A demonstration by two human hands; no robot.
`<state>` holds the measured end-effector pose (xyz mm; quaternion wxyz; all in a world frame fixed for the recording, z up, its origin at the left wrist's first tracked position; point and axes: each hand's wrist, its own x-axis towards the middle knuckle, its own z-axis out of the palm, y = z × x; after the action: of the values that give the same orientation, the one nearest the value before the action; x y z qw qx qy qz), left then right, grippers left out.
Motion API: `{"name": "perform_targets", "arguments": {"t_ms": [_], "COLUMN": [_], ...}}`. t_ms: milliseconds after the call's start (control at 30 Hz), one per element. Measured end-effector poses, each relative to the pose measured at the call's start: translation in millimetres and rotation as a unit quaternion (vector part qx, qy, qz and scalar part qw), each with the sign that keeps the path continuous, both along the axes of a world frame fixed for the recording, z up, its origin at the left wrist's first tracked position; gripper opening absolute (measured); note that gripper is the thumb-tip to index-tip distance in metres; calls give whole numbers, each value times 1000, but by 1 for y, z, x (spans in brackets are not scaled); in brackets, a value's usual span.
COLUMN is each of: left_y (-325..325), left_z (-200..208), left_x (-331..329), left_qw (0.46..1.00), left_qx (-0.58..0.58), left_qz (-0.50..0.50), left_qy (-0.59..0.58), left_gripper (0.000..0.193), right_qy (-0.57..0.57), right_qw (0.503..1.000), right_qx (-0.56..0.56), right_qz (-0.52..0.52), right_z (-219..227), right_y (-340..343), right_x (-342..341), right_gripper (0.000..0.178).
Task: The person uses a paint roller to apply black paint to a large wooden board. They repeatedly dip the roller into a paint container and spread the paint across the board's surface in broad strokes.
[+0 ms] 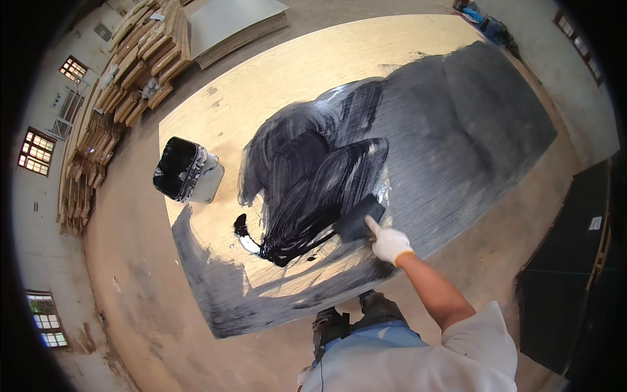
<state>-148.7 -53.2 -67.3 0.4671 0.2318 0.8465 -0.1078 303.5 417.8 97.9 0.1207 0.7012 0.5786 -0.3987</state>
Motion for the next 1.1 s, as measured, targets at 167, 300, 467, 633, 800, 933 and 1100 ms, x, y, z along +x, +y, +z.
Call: {"name": "perform_targets", "arguments": {"t_ms": [167,300,467,633,800,933,1100], "left_y": [59,68,46,46,49,51,63], "left_z": [21,39,48,45,56,61,58], "left_x": [18,12,16,35,59,68,58], "left_qw": [998,964,950,977,962,972,987], "left_qx": [12,47,58,69,86,54,24], "left_qz": [-7,246,302,185,253,222,146], "left_qy": [-55,-89,-55,-78,-54,-59,-59], "left_gripper": [42,46,44,42,40,39,42], "right_qy": [-4,-1,-52,-93,-66,-87,-67], "right_qw": [988,994,983,978,943,938,972], "right_qx": [139,107,44,59,45,-49,51], "right_qz": [-71,35,173,179,322,332,219], "right_z": [-51,-46,2,4,0,25,16], "right_y": [146,132,95,166,61,15,60], "right_x": [83,91,118,170,147,132,159], "right_gripper": [74,72,80,87,88,87,82]}}
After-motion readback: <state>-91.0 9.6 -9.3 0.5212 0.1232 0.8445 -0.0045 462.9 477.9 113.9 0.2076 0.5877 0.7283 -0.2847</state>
